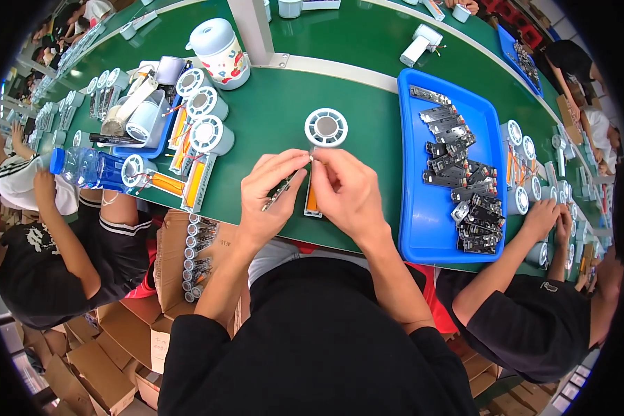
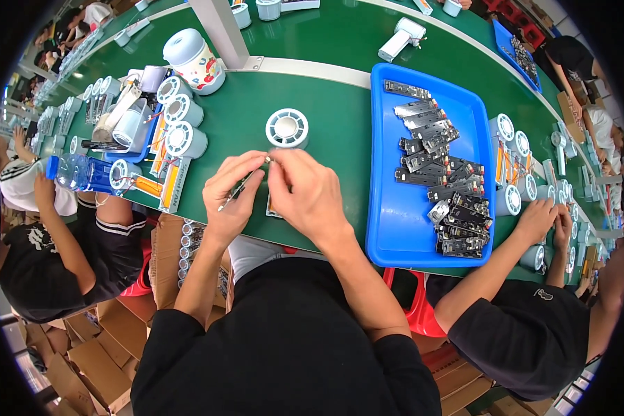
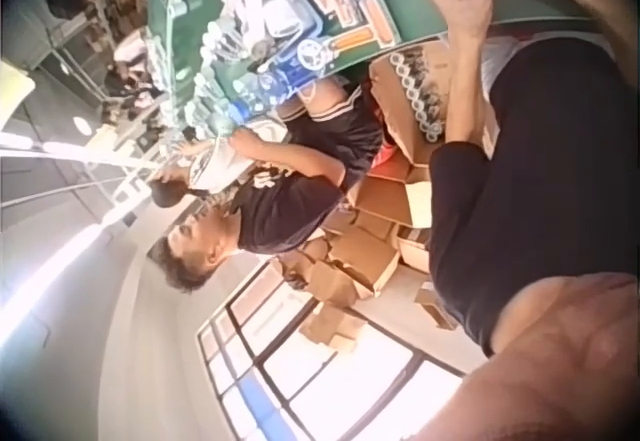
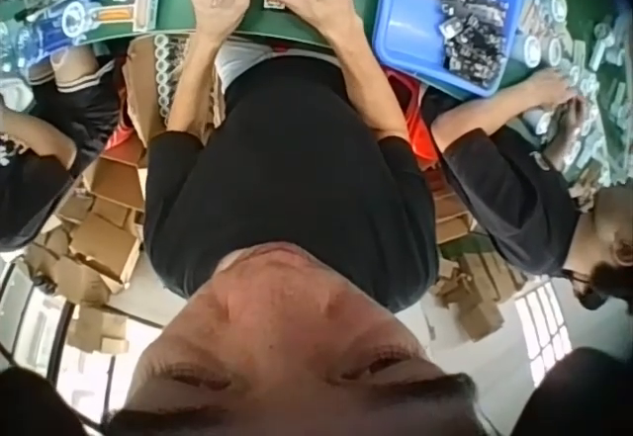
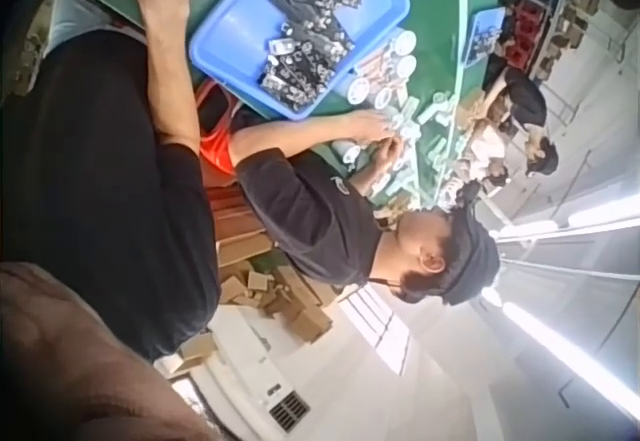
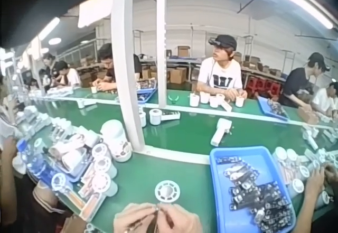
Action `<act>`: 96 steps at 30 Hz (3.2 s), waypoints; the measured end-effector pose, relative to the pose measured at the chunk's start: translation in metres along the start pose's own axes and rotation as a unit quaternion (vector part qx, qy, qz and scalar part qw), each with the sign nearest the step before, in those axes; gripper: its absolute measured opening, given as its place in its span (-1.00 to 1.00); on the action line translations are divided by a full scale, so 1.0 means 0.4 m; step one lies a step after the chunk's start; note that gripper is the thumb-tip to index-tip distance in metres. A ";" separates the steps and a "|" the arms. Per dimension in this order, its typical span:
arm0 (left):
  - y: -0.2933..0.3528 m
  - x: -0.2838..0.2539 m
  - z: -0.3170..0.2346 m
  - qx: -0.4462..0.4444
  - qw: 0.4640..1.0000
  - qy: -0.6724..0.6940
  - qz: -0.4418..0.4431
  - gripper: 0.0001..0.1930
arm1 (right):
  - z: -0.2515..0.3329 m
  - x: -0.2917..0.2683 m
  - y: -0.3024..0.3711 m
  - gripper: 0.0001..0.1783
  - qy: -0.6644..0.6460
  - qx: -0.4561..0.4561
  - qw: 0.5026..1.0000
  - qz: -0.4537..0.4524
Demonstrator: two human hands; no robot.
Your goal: Assembling electronic components onto circuit boards or modules at a production line.
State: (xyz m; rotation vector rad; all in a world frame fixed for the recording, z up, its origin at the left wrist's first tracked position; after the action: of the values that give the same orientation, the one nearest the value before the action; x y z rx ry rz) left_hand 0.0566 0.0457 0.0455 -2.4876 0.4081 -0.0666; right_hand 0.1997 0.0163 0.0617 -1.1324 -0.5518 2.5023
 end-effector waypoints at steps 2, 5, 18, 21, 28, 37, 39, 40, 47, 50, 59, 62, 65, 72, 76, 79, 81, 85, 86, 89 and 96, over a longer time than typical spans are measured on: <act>-0.028 0.007 -0.024 0.020 0.998 -0.044 0.036 -0.58 | -0.033 -0.021 0.014 -0.82 -0.127 0.115 0.985 0.030; -0.057 0.011 -0.038 0.039 0.993 -0.075 0.083 -0.55 | -0.049 -0.004 0.048 -0.61 -0.318 0.260 0.905 0.111; -0.157 0.086 0.027 0.051 0.958 -0.135 0.250 -0.47 | -0.024 0.020 0.084 -0.43 -0.497 0.297 0.791 0.198; -0.151 0.086 0.021 0.011 0.960 -0.153 0.236 -0.48 | -0.052 -0.010 0.059 -0.48 -0.545 0.349 0.749 0.142; -0.151 0.067 0.016 -0.062 0.939 -0.259 0.218 -0.57 | -0.108 0.019 0.083 -0.54 -0.638 0.422 0.629 0.142; -0.143 0.093 0.031 -0.096 0.916 -0.277 0.273 -0.68 | -0.118 -0.007 0.082 -0.55 -0.369 0.341 0.861 0.084; -0.133 0.092 0.038 -0.123 0.902 -0.302 0.284 -0.70 | -0.099 -0.017 0.081 -0.57 -0.267 0.294 0.915 0.063; -0.128 0.093 0.029 -0.105 0.909 -0.290 0.280 -0.72 | -0.070 -0.035 0.069 -0.58 -0.178 0.224 0.958 0.030; -0.128 0.067 0.001 -0.084 0.942 -0.140 0.293 -0.82 | 0.015 -0.067 0.072 -0.59 0.160 0.002 0.987 -0.024; -0.130 0.066 0.006 -0.104 0.942 -0.119 0.298 -0.83 | 0.018 -0.074 0.067 -0.58 0.186 -0.020 0.982 -0.033; -0.121 0.082 -0.027 -0.017 0.918 -0.318 0.235 -0.83 | -0.022 -0.054 0.102 -0.63 0.150 -0.047 0.982 -0.108; -0.147 0.054 -0.019 -0.104 0.933 -0.191 0.285 -0.86 | -0.014 -0.058 0.097 -0.65 0.178 -0.058 0.977 -0.098; -0.140 0.043 -0.016 -0.105 0.938 -0.170 0.284 -0.87 | -0.007 -0.055 0.087 -0.65 0.189 -0.060 0.976 -0.086; -0.051 0.057 -0.021 0.074 0.946 -0.280 0.149 -0.86 | -0.019 -0.052 0.084 -0.66 0.216 -0.046 0.973 -0.066; -0.041 0.057 -0.042 0.134 0.922 -0.338 0.130 -0.84 | -0.014 -0.050 0.083 -0.66 0.212 -0.043 0.974 -0.069; -0.040 0.070 -0.056 0.164 0.899 -0.379 0.146 -0.82 | -0.014 -0.053 0.083 -0.66 0.204 -0.037 0.976 -0.073; -0.039 0.077 -0.052 0.145 0.898 -0.385 0.155 -0.81 | -0.017 -0.051 0.082 -0.68 0.196 -0.041 0.977 -0.072; -0.044 0.091 -0.047 0.115 0.899 -0.384 0.176 -0.79 | -0.021 -0.045 0.074 -0.70 0.190 -0.048 0.978 -0.071; -0.047 0.096 -0.044 0.105 0.900 -0.378 0.189 -0.78 | -0.021 -0.043 0.072 -0.70 0.193 -0.051 0.977 -0.071; -0.052 0.097 -0.032 0.083 0.903 -0.364 0.213 -0.77 | -0.018 -0.042 0.070 -0.71 0.199 -0.058 0.976 -0.072; -0.069 0.027 -0.018 0.056 0.957 -0.180 0.219 -0.72 | -0.012 -0.034 0.050 -0.70 0.188 -0.042 0.981 -0.027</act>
State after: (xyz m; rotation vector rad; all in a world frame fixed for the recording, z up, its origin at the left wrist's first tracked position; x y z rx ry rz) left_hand 0.0736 0.0595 0.0669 -2.1802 0.7589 0.5191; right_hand 0.2090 -0.0064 0.0581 -1.5516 -0.5740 2.1572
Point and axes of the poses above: each hand's wrist, its own y-axis away from the middle knuckle, its own x-axis out of the palm, z = x × y, the point moved 8 cm from there along -y, towards the middle knuckle, and after that the axes turned 15 degrees about y, right-handed, at the moved point
